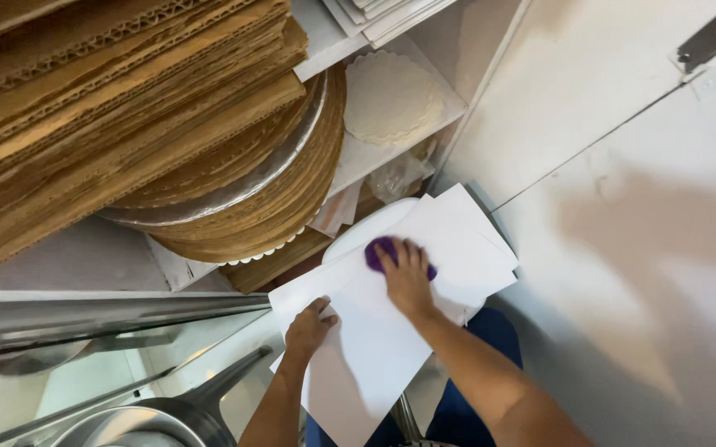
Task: The person wipes white rectangular cardboard sheets and round brown cardboard bases with a purple cloth. They handle the items one by one, wiping the surfaces and placing them back into a white shelving unit.
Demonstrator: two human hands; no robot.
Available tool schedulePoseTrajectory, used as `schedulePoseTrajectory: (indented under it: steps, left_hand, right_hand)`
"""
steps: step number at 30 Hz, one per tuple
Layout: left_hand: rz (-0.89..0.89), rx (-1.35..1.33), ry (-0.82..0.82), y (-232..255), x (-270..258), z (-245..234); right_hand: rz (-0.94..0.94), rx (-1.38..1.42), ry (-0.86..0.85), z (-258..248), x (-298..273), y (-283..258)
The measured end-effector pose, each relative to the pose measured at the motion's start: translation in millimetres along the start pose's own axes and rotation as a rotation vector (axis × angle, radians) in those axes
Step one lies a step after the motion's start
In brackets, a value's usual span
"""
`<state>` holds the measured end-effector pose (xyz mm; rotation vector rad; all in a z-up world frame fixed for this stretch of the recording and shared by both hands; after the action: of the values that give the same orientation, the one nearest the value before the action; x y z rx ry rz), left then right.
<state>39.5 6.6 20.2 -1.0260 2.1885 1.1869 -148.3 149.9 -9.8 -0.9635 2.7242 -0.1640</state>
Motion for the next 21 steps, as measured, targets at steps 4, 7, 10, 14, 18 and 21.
schedulePoseTrajectory:
  steps: [4, 7, 10, 14, 18, 21]
  left_hand:
    - [0.038, 0.0, 0.047, -2.8, -0.1, 6.6]
    - [0.024, 0.03, 0.037, 0.1, -4.0, 7.4]
    - [-0.006, 0.04, 0.041, -1.3, 2.5, 11.4]
    - [-0.021, 0.023, 0.058, -3.6, -7.7, 13.2]
    - [0.129, -0.008, 0.022, -8.5, -13.8, 11.5]
    - [0.158, -0.265, -0.073, -12.7, -28.0, 4.3]
  right_hand:
    - [-0.115, 0.046, 0.003, 16.4, -62.1, -12.6]
    - [-0.216, 0.083, -0.022, 13.8, -106.4, -5.8]
    - [-0.416, 0.231, 0.006, 8.1, -133.3, 18.4]
    - [-0.336, 0.142, -0.027, -0.3, -141.1, 53.8]
    - [-0.23, 0.126, 0.213, -12.4, -124.2, 85.1]
    - [-0.127, 0.109, 0.23, -6.6, -121.2, 85.8]
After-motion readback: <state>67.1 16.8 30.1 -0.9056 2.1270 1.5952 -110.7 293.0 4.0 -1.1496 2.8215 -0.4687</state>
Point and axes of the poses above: each hand's wrist, its own x-axis towards the middle knuckle, its own z-axis out of the palm, y = z × x, the point moved 1 cm from there along x, towards the middle knuckle, and after that the axes turned 13 degrees about z, right-handed, at the moved point
